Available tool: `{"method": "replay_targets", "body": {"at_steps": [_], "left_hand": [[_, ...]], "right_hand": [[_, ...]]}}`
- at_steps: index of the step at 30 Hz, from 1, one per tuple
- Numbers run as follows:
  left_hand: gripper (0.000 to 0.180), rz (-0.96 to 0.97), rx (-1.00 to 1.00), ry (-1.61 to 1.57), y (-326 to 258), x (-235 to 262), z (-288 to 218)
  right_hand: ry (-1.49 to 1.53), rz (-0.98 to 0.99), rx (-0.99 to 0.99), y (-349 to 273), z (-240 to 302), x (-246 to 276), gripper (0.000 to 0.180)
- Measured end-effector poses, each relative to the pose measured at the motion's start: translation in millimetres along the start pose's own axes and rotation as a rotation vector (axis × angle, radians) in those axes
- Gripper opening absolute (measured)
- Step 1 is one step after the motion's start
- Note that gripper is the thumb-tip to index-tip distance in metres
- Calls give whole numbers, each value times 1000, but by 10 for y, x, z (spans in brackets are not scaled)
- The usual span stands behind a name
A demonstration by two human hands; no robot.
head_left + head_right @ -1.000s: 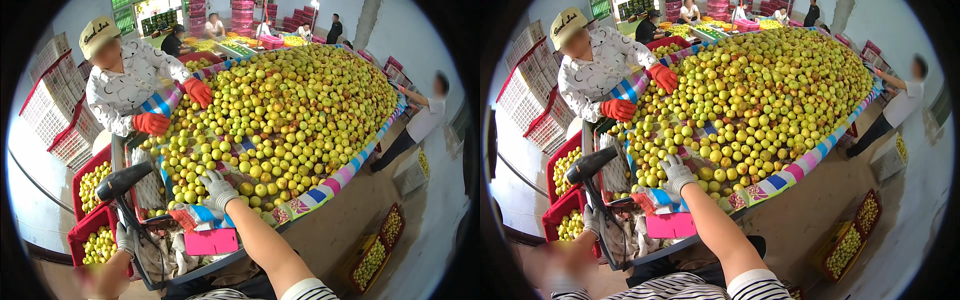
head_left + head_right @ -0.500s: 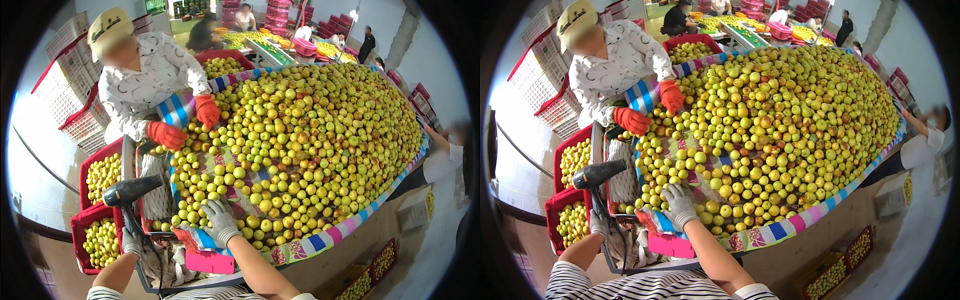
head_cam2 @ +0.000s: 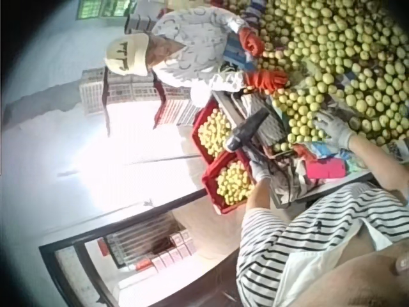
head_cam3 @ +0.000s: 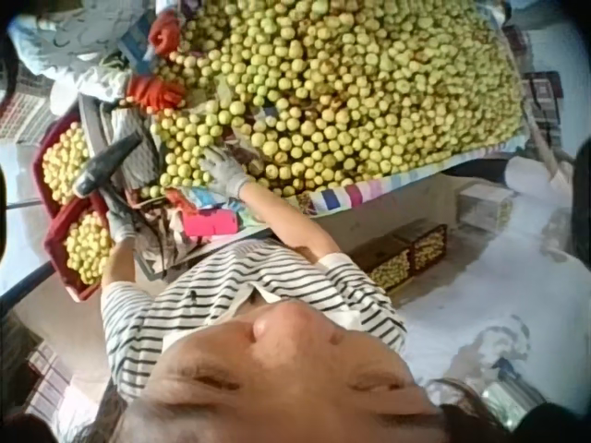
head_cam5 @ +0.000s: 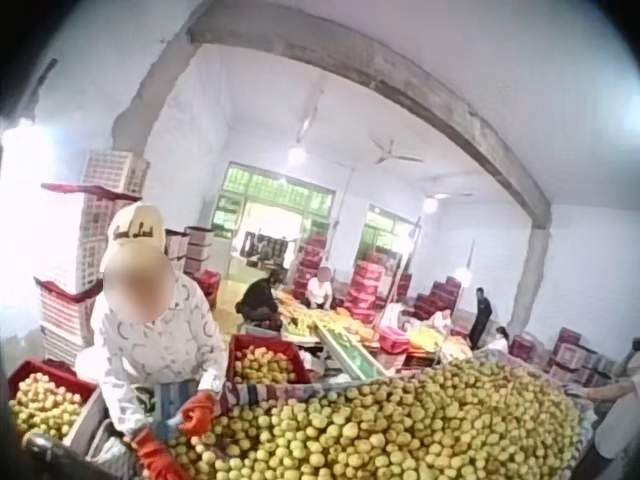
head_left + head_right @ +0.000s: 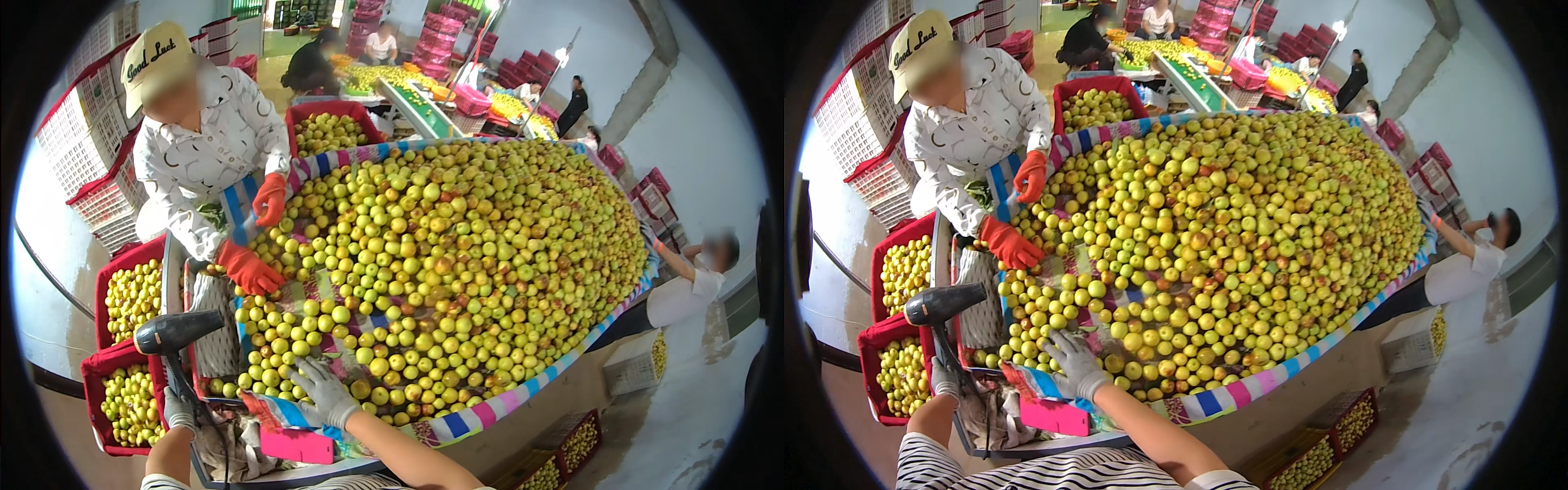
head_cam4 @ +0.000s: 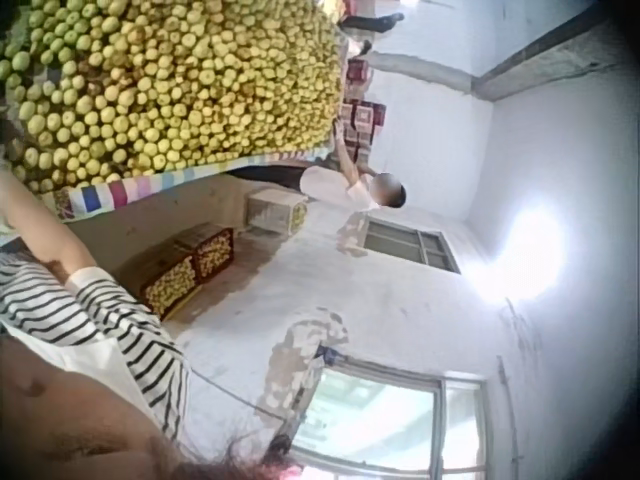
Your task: The person sorts green round fruits from a large pile on a table into red crates. They pick up fruits one by one, inspect them, and place them into the crates. Another person wearing red gloves also sorts fruits nearby.
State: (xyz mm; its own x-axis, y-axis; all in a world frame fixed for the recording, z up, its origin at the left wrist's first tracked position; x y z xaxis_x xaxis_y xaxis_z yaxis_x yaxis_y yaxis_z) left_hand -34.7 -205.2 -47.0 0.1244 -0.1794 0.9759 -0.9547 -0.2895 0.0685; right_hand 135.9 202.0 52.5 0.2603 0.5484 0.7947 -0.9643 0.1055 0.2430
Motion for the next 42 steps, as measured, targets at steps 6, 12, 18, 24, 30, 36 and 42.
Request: {"method": "replay_targets", "body": {"at_steps": [6,12,18,24,30,36,42], "left_hand": [[55,57,36,-83,-22,21,-63],[44,-4,30,-98,21,-100,-78],[42,-3,-63,-6,1,63,-169],[47,13,-77,10,-52,139,-192],[51,-52,-91,-99,-5,21,-44],[40,-51,-146,-33,0,59,-52],[40,-2,-121,-62,-20,81,-139]], "right_hand": [[423,-139,-58,-1020,367,1166,24],[416,9,-605,-2514,-320,1166,29],[184,559,-737,-3210,-1136,1068,51],[-2,767,-649,-3237,-1415,1202,41],[-93,742,-632,-3348,-1365,1339,42],[-222,1389,-267,-4042,-1435,1562,38],[-182,947,-737,-3397,-938,1761,40]]}}
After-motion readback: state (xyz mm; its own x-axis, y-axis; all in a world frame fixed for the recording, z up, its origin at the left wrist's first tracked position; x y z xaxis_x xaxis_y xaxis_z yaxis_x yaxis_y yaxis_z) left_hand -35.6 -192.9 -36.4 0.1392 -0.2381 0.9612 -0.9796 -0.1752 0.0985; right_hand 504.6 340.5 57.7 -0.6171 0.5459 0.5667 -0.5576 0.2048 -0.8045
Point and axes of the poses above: each hand's wrist, its own y-axis towards the middle knuckle, its own x-axis out of the back of the hand, z = x × y, the point moved 5 cm from there along y, towards the middle knuckle, and after that the axes turned 13 degrees about -z, right-handed, at the moved point
